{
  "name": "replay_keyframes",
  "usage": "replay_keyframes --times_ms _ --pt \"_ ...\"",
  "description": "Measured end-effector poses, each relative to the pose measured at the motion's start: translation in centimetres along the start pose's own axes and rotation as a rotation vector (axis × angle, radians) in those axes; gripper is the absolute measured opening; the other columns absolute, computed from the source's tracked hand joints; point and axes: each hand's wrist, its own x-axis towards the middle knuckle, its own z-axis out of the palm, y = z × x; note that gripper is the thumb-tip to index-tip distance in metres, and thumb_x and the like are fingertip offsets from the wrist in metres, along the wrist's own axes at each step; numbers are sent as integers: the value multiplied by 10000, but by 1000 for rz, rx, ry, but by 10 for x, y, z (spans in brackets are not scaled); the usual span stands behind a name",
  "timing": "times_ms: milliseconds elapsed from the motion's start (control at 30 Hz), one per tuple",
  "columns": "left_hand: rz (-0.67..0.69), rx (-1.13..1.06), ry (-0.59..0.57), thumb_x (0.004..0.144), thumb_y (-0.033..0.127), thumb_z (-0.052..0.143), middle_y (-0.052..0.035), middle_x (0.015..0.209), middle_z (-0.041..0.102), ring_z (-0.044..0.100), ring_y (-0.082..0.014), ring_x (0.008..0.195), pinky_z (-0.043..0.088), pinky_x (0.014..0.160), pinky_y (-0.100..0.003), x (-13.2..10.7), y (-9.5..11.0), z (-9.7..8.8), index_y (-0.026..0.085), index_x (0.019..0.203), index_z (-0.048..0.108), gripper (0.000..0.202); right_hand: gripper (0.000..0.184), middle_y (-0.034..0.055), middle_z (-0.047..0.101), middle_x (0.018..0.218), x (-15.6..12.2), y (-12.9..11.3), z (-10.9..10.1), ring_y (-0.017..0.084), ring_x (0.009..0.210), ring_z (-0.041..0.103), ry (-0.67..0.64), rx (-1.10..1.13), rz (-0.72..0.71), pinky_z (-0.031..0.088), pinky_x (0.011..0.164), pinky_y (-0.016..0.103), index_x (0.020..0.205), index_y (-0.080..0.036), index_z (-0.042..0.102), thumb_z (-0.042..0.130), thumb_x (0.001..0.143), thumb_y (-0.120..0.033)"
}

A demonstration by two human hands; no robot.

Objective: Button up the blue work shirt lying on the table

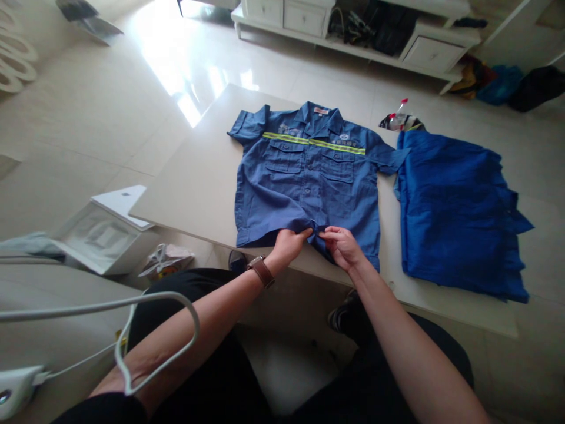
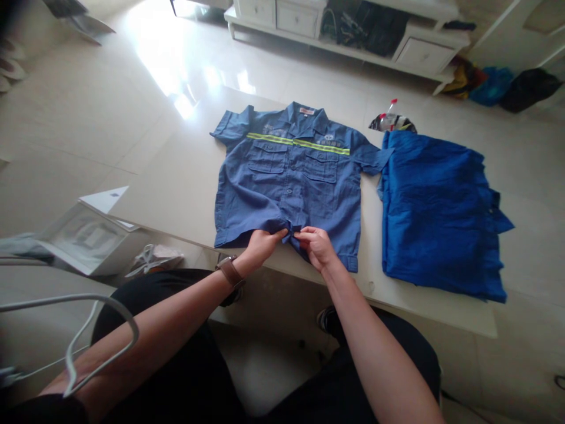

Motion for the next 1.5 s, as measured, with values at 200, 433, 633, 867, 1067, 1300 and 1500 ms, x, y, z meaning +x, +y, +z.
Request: replay_keyframes --times_ms 200,433,633,867,1067,1300,1500 --pt "62 151 16 711 382 756 23 549 496 455 -150 643 349 641 -295 3 0 0 193 549 565 314 189 -33 579 546 -3 7 5 85 500 450 111 -181 -174 359 506 241 560 -201 631 793 542 -299" --pt "-10 138 17 713 411 780 21 510 474 471 -158 619 354 608 -296 4 -9 -1 199 546 576 338 191 -21 600 580 -2 8 5 123 547 485 176 -435 -356 367 549 271 584 -210 635 746 639 -356" --pt "-78 218 11 733 435 772 33 475 414 383 -130 545 311 570 -306 0 -19 -5 204 520 532 396 181 22 670 717 -11 6 3 154 636 554 132 -596 -525 417 623 292 581 -218 613 694 731 -282" --pt "-69 55 9 688 415 823 24 528 497 500 -158 620 370 619 -291 2 -19 -2 187 634 634 301 229 11 632 691 -10 14 10 150 637 543 291 -570 -569 420 651 299 568 -221 545 666 746 -298" --pt "-95 188 11 755 449 769 34 509 438 388 -116 547 303 559 -285 0 -11 -4 182 554 552 398 304 -32 609 676 -3 10 6 137 622 526 47 -364 -359 408 596 264 750 -220 626 812 654 -441" --pt "-70 309 -28 788 418 722 35 493 428 363 -111 530 277 546 -287 -2 -8 -4 178 549 570 371 404 -30 598 622 -3 10 5 112 586 498 3 -258 -225 383 563 246 671 -207 650 908 581 -503" --pt "-47 259 -41 738 428 754 22 505 477 489 -151 605 340 575 -276 -4 -13 -1 182 593 611 320 478 -35 603 559 0 13 6 119 502 541 -21 6 -8 422 497 250 627 -221 541 965 497 -401"
